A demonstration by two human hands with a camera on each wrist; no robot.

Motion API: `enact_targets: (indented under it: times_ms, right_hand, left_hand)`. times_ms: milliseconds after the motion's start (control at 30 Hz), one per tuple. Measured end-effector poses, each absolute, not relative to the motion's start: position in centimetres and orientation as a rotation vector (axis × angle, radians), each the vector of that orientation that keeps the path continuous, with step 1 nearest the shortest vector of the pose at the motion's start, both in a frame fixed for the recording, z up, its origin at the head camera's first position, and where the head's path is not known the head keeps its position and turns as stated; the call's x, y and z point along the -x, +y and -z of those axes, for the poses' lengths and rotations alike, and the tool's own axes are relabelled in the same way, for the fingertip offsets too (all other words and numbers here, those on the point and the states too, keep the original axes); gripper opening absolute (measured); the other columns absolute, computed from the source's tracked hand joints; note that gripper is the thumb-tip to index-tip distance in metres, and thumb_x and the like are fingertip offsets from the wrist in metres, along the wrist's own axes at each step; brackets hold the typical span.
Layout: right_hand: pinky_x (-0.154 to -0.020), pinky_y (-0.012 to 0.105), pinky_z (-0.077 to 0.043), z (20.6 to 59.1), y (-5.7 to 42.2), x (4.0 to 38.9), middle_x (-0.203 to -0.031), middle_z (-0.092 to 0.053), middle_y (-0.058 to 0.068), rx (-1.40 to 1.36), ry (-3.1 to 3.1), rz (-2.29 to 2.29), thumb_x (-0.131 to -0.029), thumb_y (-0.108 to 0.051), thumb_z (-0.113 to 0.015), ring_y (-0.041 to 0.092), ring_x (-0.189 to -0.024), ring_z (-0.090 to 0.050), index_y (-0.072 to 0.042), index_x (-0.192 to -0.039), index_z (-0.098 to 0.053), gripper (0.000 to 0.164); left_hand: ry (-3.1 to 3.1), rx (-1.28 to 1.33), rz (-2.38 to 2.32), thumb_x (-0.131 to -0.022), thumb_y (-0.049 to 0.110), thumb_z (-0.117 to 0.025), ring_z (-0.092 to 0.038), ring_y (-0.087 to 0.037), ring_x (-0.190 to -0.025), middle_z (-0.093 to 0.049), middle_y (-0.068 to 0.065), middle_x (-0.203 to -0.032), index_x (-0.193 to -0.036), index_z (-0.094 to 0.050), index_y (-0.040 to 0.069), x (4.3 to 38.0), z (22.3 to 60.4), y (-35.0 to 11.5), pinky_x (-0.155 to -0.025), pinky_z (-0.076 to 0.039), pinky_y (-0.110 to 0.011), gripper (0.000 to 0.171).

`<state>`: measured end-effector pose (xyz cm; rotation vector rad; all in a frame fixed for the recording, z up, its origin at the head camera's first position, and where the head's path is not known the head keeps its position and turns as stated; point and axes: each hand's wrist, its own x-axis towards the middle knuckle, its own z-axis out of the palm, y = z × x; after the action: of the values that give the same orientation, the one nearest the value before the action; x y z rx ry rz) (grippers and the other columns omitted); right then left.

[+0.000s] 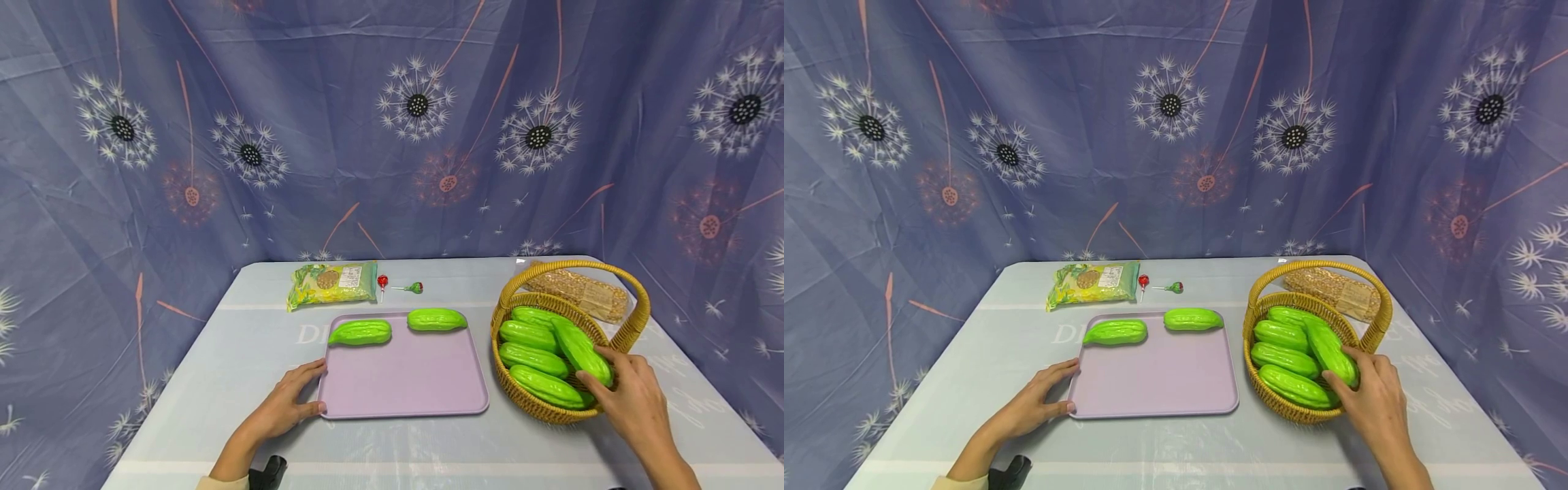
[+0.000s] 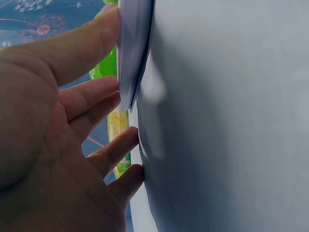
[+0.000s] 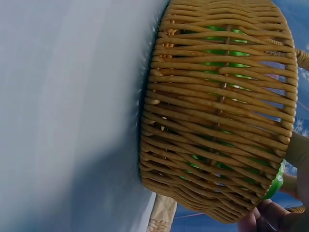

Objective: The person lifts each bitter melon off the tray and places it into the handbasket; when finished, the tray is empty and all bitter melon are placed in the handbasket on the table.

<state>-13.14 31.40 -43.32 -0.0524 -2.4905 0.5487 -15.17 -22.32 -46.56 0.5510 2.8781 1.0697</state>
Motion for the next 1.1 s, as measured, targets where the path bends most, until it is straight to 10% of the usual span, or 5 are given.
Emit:
enact_targets:
  times_ms: [1100]
  right_hand:
    - [-0.071,0.049,-0.028,44.02,30.93,13.49,-0.097,-0.058,0.032,0.075,-2.553,-0.423,-0.067,-0.023,-0.082,0.042,-0.082,-0.046,0.002,-0.112,-0.059,0.057]
  left_hand:
    - [2.903,-0.557,-1.052,-0.077,0.034,-0.074,-0.039,-0.037,-0.132,-0.045,-0.009,-0.146,-0.133,-0.052,0.004,15.15,46.64,-22.35,-0.105,-0.031,-0.060,0.066]
